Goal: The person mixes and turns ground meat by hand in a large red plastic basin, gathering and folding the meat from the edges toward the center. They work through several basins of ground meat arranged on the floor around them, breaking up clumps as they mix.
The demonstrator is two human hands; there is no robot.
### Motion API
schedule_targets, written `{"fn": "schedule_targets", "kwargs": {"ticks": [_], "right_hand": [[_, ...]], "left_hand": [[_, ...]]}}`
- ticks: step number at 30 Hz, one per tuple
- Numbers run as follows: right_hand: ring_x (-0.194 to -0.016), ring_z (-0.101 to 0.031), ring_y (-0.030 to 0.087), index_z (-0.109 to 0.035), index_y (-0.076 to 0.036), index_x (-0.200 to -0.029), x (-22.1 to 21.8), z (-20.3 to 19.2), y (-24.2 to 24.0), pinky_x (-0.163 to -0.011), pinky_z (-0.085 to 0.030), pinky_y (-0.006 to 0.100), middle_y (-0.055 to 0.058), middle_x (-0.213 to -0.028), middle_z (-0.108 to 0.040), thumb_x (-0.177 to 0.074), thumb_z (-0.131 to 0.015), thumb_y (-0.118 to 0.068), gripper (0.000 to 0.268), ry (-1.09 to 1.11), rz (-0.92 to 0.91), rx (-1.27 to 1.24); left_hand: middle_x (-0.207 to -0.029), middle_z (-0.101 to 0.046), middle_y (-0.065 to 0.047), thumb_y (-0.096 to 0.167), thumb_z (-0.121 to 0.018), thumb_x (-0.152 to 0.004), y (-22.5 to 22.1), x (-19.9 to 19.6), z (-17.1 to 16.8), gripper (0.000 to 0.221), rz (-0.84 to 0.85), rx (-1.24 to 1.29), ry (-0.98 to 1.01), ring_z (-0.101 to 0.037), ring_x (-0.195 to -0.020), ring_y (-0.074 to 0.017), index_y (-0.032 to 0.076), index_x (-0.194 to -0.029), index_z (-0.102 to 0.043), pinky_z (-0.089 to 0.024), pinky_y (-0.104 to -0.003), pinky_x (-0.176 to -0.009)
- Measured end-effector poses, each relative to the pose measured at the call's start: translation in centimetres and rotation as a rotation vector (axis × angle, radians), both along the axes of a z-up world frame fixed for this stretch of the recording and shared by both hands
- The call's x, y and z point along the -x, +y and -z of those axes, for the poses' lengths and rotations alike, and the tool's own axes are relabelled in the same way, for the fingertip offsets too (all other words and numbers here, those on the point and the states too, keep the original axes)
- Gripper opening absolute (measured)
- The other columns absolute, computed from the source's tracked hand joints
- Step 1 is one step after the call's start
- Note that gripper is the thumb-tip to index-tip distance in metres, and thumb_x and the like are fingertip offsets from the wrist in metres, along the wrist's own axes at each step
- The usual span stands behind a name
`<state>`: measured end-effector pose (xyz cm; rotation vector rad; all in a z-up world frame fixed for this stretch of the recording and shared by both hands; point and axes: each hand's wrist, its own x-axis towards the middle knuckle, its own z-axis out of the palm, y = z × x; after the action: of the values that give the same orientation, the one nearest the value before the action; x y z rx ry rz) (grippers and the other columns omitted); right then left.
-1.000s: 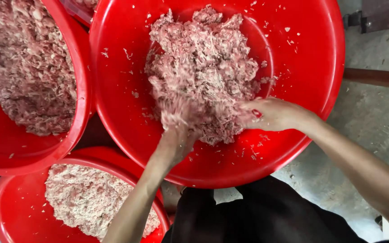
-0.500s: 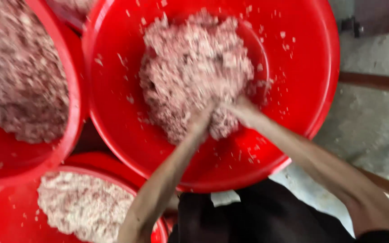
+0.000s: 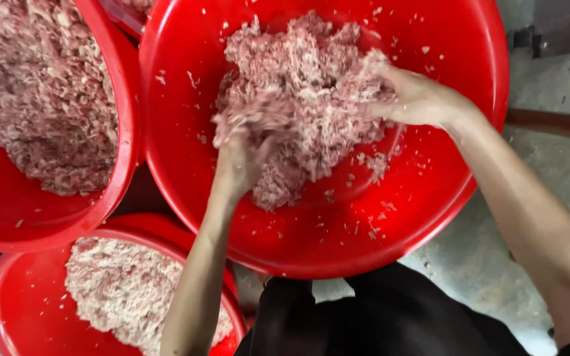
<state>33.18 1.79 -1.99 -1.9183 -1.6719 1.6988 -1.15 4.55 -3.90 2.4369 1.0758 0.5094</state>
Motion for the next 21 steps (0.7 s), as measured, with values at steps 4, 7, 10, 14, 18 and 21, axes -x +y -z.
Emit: {"fn": "schedule_targets", "kwargs": {"ticks": [4, 7, 10, 14, 18, 21], "right_hand": [[-0.141, -0.060, 0.040, -0.044, -0.003, -0.160, -2.6, 7.2, 0.3, -0.122, -0.040, 0.055, 0.026, -0.152, -0.057, -0.093, -0.060, -0.066, 0.094, 0.222, 0.242, 0.114], [-0.145, -0.054, 0.034, 0.001, -0.015, -0.167, -1.1, 8.7, 2.8, -0.124, -0.012, 0.060, 0.026, -0.157, -0.050, -0.097, -0.040, -0.074, 0.101, -0.056, 0.424, 0.293], [-0.155, -0.025, 0.030, -0.001, -0.022, -0.164, 1.0, 8.2, 5.8, -0.124, -0.025, 0.057, 0.011, -0.170, -0.020, -0.085, -0.031, -0.082, 0.103, 0.076, 0.519, 0.219], [-0.153, -0.020, 0.037, 0.003, -0.028, -0.163, 4.2, 5.0, 8.0, -0.112, -0.017, 0.078, 0.004, -0.172, 0.000, -0.073, -0.023, -0.088, 0.111, 0.097, 0.563, 0.326], [-0.156, -0.010, 0.037, -0.001, -0.022, -0.164, 4.0, 11.3, 5.8, -0.122, -0.018, 0.064, 0.014, -0.171, -0.002, -0.077, -0.046, -0.086, 0.117, 0.137, 0.566, 0.316], [-0.154, -0.030, 0.039, -0.026, -0.010, -0.163, 3.2, 14.0, 2.8, -0.123, -0.028, 0.057, 0.023, -0.167, -0.027, -0.082, -0.071, -0.072, 0.112, 0.192, 0.316, 0.007]], "left_hand": [[-0.123, -0.071, -0.017, 0.025, -0.072, -0.093, 1.2, 2.5, 5.0, 0.041, -0.358, 0.741, -0.102, -0.069, -0.108, -0.0264, 0.003, -0.125, -0.058, -0.055, -0.049, -0.099], [-0.133, -0.059, -0.018, 0.037, -0.060, -0.094, 5.2, 0.7, 12.3, 0.052, -0.464, 1.235, -0.437, -0.058, -0.119, -0.0287, 0.004, -0.134, -0.048, -0.049, -0.052, -0.105], [-0.144, -0.047, -0.018, 0.048, -0.048, -0.095, 9.8, 1.3, 18.2, 0.064, -0.569, 1.725, -0.798, -0.048, -0.129, -0.0309, 0.006, -0.142, -0.038, -0.043, -0.054, -0.111], [-0.158, -0.030, -0.019, 0.063, -0.032, -0.096, 11.7, -4.5, 15.2, 0.080, -0.706, 2.354, -1.340, -0.033, -0.144, -0.0339, 0.008, -0.154, -0.025, -0.035, -0.058, -0.120], [-0.172, -0.014, -0.020, 0.079, -0.016, -0.098, 12.0, -6.5, 20.8, 0.097, -0.713, 2.912, -1.910, -0.019, -0.158, -0.0367, 0.010, -0.166, -0.012, -0.026, -0.061, -0.128], [-0.165, -0.024, -0.026, 0.076, -0.028, -0.096, 8.1, -6.1, 14.5, 0.093, -0.761, 2.685, -1.435, -0.028, -0.153, -0.0374, 0.007, -0.158, -0.021, -0.027, -0.061, -0.124]]}}
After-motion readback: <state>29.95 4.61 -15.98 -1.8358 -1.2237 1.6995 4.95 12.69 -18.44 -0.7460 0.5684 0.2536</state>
